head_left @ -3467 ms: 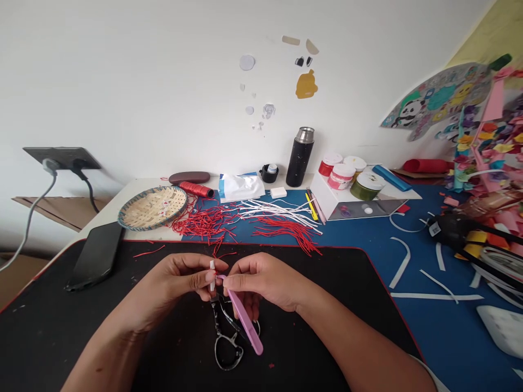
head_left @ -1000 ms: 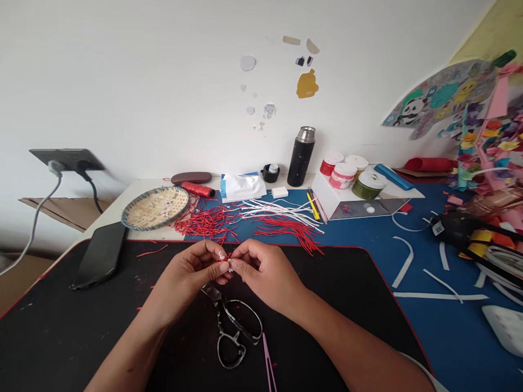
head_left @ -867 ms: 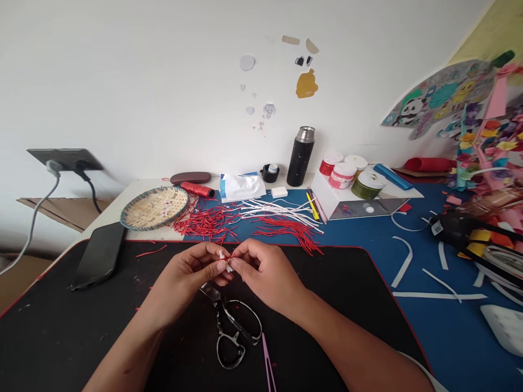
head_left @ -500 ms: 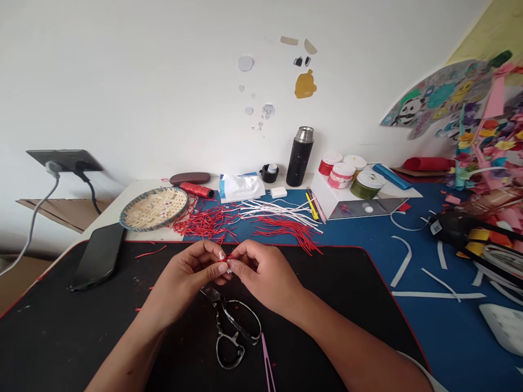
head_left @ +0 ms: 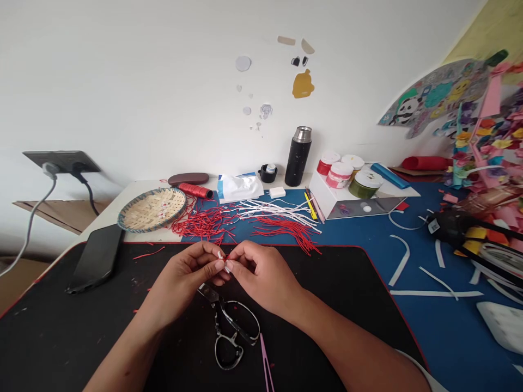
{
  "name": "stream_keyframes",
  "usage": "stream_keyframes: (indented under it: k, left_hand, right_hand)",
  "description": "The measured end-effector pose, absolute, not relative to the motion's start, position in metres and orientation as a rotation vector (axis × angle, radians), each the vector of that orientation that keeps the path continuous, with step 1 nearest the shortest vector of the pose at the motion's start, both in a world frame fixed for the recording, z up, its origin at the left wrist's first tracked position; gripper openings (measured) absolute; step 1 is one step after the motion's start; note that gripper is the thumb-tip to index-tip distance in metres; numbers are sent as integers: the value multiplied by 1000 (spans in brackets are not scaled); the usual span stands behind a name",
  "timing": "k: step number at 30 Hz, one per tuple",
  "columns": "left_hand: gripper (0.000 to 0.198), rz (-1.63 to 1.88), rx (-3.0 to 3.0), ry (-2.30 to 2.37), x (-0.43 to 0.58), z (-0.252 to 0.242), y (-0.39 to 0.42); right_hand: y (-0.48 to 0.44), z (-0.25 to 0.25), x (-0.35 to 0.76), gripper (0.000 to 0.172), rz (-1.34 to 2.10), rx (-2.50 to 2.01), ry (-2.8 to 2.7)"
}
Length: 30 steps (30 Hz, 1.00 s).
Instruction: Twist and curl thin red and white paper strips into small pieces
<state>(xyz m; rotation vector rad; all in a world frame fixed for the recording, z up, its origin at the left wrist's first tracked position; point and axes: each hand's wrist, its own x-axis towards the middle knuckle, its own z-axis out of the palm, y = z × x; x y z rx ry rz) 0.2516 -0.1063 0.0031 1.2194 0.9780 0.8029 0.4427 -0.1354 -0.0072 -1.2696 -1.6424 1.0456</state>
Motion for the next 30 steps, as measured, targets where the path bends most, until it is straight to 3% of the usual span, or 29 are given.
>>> stream_keyframes:
  k: [30]
  left_hand:
    - [38,742,1213,966,249,7,-105]
  right_hand:
    - [-133,-3,445,7,1074,-1292,-1655]
